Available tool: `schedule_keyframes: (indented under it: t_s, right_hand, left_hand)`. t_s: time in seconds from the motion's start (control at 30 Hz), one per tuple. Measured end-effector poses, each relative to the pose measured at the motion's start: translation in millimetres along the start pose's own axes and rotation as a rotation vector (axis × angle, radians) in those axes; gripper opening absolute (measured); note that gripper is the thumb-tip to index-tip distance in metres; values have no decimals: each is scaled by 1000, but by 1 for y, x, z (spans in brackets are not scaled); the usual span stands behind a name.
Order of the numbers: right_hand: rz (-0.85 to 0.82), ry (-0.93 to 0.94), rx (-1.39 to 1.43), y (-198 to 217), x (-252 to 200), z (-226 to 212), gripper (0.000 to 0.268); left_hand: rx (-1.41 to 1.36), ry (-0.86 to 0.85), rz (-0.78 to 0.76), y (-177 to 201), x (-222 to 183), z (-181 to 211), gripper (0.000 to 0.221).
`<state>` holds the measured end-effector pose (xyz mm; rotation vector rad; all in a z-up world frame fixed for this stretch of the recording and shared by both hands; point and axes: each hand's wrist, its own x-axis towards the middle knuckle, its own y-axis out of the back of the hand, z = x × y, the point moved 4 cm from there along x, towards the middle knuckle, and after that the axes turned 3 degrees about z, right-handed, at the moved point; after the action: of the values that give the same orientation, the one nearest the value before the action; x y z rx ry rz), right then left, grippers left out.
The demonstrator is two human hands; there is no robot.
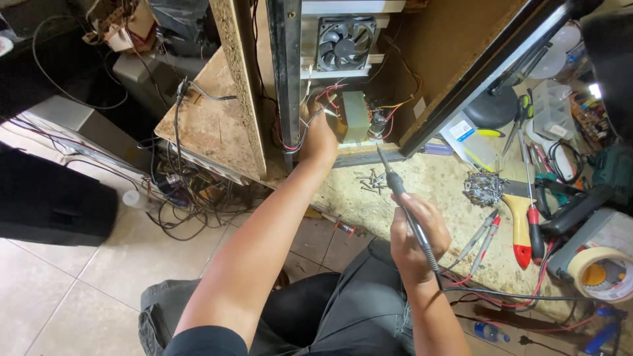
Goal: Solder wires inside an electronic device on a workbench.
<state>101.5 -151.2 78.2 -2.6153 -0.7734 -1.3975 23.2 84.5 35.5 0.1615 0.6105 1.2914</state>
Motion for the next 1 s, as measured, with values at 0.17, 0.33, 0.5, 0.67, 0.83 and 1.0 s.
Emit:
schedule_keyframes:
  t_s: [0.17, 0.33, 0.5, 0.67, 0.83, 1.0]
  right_hand:
    - [68, 13, -54, -3, -6, 3, 17]
    - [68, -21, -19, 12, -5, -5, 20]
    - [57, -132, 35, 19, -16, 5, 20]
    - [33, -162, 76, 17, -22, 8, 20]
    - [31, -206, 39, 17, -22, 13, 20]
    - [37, -240, 3, 9, -19, 4, 19]
  left_hand:
    - [168, -167, 21, -33, 42, -37, 48]
    - [-537, 314, 169, 17, -10, 18, 48]
    - [-518, 649, 69, 19, -23, 17, 105]
    - [-520, 177, 274, 9, 15, -4, 52]
    - [-481, 127, 289, 8, 24, -10, 40]
    - [-468, 0, 376, 5, 30, -12, 37]
